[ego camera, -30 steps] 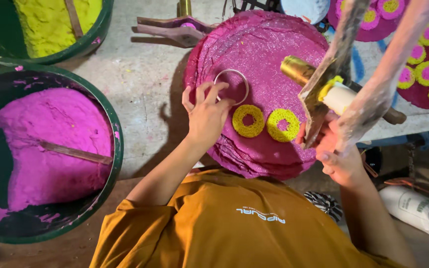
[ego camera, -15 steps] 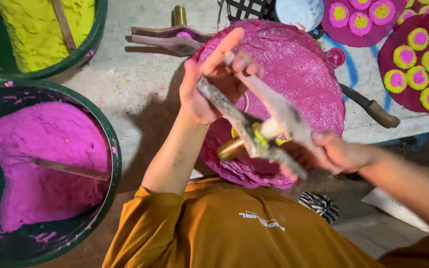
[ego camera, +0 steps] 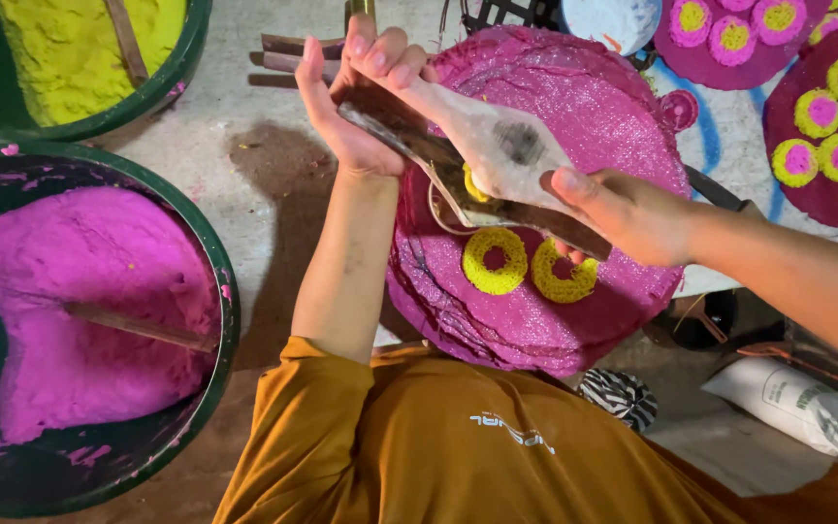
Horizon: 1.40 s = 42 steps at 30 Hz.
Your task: The person uses wooden molds and extruders to shape pink and yellow dough into decorative flower patterns on flat circular bases.
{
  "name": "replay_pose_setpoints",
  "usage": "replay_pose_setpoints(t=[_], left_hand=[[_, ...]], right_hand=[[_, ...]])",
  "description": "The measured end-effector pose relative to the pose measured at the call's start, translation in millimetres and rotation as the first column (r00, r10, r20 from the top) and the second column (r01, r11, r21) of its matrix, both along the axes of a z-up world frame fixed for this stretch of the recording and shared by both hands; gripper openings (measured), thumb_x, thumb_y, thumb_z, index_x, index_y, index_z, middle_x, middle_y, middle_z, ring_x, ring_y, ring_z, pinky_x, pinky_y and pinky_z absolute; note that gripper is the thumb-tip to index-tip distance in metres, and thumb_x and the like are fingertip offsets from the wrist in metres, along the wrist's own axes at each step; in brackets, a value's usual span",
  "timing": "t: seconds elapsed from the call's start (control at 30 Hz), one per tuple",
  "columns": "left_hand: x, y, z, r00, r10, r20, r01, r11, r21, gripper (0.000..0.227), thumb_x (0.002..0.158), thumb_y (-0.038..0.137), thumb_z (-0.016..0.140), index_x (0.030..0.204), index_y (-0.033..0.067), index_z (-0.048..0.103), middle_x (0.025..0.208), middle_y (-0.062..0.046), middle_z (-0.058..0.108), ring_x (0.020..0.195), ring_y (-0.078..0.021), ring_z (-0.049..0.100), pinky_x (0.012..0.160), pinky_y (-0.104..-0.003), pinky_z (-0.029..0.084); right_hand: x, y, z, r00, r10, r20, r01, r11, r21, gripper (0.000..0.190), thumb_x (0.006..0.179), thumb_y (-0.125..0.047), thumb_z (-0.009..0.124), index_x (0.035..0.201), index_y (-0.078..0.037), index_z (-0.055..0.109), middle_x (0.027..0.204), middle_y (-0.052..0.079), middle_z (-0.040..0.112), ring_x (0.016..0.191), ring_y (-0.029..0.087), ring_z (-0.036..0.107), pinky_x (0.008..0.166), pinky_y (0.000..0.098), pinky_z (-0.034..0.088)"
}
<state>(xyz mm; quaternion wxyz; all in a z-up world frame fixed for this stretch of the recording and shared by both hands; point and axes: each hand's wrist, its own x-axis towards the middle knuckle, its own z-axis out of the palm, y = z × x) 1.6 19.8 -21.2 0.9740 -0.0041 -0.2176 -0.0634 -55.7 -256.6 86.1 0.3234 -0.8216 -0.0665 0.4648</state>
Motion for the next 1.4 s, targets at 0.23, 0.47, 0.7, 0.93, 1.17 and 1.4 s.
replay_pose_setpoints(t=[0.23, 0.47, 0.7, 0.93, 1.17, 1.4], left_hand=[[4, -35, -16, 0.997, 0.005, -0.077, -0.009, 0.999, -0.048, 0.029, 0.103, 0.046, 0.045, 0.095, 0.0181, 0.049, 0.087, 0.005, 0.052, 0.088, -0.0142, 0.053, 0.094, -0.037, 0.046], [32, -28, -2, 0.998, 0.052, 0.040, -0.056, 0.992, 0.116, 0.030, 0.100, 0.046, 0.045, 0.091, 0.0173, 0.049, 0.082, 0.004, 0.049, 0.080, -0.0145, 0.052, 0.085, -0.038, 0.050], [19, -1, 0, 0.992, 0.123, 0.030, -0.127, 0.972, 0.199, 0.035, 0.102, 0.048, 0.041, 0.091, 0.0166, 0.048, 0.078, 0.004, 0.048, 0.074, -0.0148, 0.051, 0.077, -0.036, 0.050], [-7, -28, -32, 0.981, 0.166, -0.099, -0.118, 0.922, 0.370, 0.037, 0.104, 0.040, 0.038, 0.103, 0.0093, 0.059, 0.103, -0.011, 0.063, 0.101, -0.0280, 0.062, 0.100, -0.046, 0.051], [-60, -2, -18, 0.820, -0.202, 0.535, -0.566, -0.416, 0.711, 0.098, 0.079, 0.034, 0.081, 0.158, 0.0122, 0.029, 0.143, -0.018, 0.051, 0.135, -0.0366, 0.045, 0.114, -0.053, 0.031], [-61, -5, 6, 0.849, -0.332, 0.411, -0.528, -0.554, 0.643, 0.120, 0.067, 0.040, 0.092, 0.159, 0.0186, 0.020, 0.145, -0.015, 0.050, 0.134, -0.0391, 0.041, 0.109, -0.058, 0.030]], right_hand=[[-3, -6, 10, 0.993, -0.118, 0.030, 0.121, 0.979, -0.165, 0.082, 0.085, -0.075, 0.023, 0.106, -0.012, 0.070, 0.073, 0.007, 0.066, 0.065, 0.022, 0.064, 0.065, 0.0387, 0.055], [-4, -6, -6, 0.948, -0.056, 0.314, 0.069, 0.997, -0.030, 0.085, 0.091, -0.078, 0.023, 0.097, -0.005, 0.066, 0.068, 0.009, 0.061, 0.063, 0.019, 0.059, 0.063, 0.0362, 0.050], [-14, 3, -38, 0.968, -0.117, 0.222, 0.085, 0.985, 0.149, 0.086, 0.094, -0.076, 0.026, 0.081, 0.001, 0.063, 0.064, 0.007, 0.060, 0.057, 0.018, 0.059, 0.056, 0.0361, 0.049], [-21, -46, -38, 0.993, -0.077, 0.094, 0.071, 0.995, 0.070, 0.087, 0.093, -0.077, 0.017, 0.080, -0.004, 0.064, 0.063, 0.004, 0.060, 0.055, 0.013, 0.058, 0.052, 0.0312, 0.048], [-68, -114, -41, 0.907, -0.420, -0.040, 0.369, 0.745, 0.556, 0.093, 0.085, -0.089, 0.036, 0.107, -0.002, 0.060, 0.085, 0.005, 0.059, 0.073, 0.016, 0.051, 0.065, 0.0309, 0.040], [-117, -127, -37, 0.728, -0.653, -0.210, 0.567, 0.400, 0.720, 0.110, 0.077, -0.097, 0.047, 0.127, 0.001, 0.054, 0.097, 0.009, 0.054, 0.086, 0.022, 0.049, 0.075, 0.0354, 0.037]])
